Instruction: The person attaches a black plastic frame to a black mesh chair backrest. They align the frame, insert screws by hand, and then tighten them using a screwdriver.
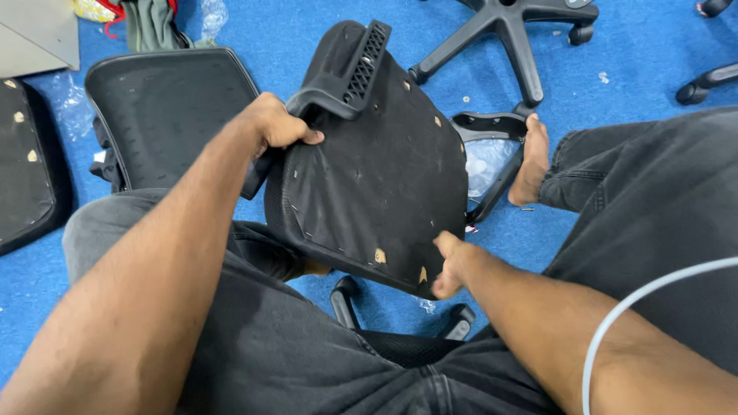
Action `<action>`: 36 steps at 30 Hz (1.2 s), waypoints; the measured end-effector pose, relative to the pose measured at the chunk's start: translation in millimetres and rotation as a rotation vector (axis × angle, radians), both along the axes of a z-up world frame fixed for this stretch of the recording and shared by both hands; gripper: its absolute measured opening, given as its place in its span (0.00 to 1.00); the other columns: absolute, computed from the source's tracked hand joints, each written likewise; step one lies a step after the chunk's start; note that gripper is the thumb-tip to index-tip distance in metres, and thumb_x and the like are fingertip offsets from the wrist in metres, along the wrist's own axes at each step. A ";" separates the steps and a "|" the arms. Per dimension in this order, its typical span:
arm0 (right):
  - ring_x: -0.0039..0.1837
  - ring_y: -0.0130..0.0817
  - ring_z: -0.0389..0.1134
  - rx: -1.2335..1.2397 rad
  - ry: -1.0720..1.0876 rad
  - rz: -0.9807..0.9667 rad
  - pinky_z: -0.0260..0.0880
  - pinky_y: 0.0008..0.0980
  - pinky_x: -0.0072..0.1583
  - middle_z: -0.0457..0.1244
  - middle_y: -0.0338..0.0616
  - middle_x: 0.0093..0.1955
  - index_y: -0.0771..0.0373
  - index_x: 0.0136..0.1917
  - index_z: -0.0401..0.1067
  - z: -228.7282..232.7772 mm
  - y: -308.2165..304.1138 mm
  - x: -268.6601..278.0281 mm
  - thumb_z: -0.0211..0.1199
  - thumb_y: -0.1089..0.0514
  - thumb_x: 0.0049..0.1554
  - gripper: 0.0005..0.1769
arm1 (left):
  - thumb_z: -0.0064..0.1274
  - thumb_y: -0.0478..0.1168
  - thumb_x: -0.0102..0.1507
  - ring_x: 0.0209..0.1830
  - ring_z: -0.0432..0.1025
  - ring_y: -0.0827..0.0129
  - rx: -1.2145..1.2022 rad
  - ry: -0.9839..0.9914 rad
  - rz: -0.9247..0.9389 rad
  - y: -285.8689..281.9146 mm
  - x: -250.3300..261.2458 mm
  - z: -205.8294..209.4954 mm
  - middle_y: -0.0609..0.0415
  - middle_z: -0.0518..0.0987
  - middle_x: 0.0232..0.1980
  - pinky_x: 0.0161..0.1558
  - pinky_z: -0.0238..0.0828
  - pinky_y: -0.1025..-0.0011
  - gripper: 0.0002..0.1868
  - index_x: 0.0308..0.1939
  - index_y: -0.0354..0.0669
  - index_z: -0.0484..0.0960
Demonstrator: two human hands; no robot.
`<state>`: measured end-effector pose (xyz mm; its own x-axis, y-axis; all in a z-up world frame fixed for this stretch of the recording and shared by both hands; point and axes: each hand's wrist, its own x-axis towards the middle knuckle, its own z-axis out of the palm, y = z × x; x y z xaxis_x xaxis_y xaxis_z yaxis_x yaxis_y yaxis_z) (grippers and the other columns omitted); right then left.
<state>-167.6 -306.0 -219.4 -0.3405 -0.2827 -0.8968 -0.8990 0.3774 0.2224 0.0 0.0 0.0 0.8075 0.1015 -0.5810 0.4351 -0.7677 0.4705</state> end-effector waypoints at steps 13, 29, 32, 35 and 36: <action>0.63 0.42 0.65 -0.296 -0.104 -1.038 0.65 0.44 0.57 0.62 0.42 0.63 0.55 0.57 0.74 90.7 40.8 -25.6 0.74 0.25 0.46 0.40 | 0.73 0.43 0.49 0.33 0.65 0.62 -0.119 0.141 -0.057 40.1 95.5 -72.1 0.50 0.77 0.36 0.45 0.65 0.59 0.20 0.36 0.33 0.84; 0.41 0.24 0.64 -0.098 -0.566 -1.098 0.53 0.21 0.34 0.66 0.31 0.43 0.51 0.49 0.74 64.4 -16.7 -28.7 0.69 0.32 0.49 0.25 | 0.52 0.68 0.66 0.33 0.69 0.61 -0.135 0.149 0.069 49.6 82.5 -38.5 0.45 0.75 0.30 0.36 0.64 0.60 0.39 0.44 0.26 0.81; 0.43 0.26 0.69 -0.116 -0.639 -1.069 0.58 0.23 0.36 0.69 0.32 0.47 0.50 0.51 0.76 78.9 -25.6 -24.3 0.67 0.34 0.49 0.24 | 0.46 0.66 0.69 0.20 0.66 0.68 -0.281 0.196 0.170 59.5 69.1 -27.3 0.48 0.72 0.22 0.24 0.58 0.67 0.36 0.42 0.28 0.80; 0.49 0.34 0.72 -0.155 -0.721 -1.066 0.70 0.32 0.44 0.70 0.35 0.53 0.50 0.53 0.77 80.7 -32.3 -21.2 0.67 0.39 0.49 0.23 | 0.43 0.63 0.70 0.16 0.60 0.73 -0.322 0.202 0.250 64.3 60.9 -15.7 0.50 0.73 0.20 0.21 0.57 0.71 0.33 0.38 0.32 0.79; 0.51 0.37 0.74 -0.177 -0.744 -1.072 0.75 0.35 0.48 0.70 0.38 0.55 0.51 0.55 0.77 80.4 -35.0 -19.7 0.67 0.40 0.49 0.23 | 0.43 0.62 0.70 0.16 0.57 0.75 -0.322 0.199 0.274 65.6 57.7 -13.8 0.52 0.74 0.20 0.21 0.58 0.72 0.31 0.37 0.33 0.78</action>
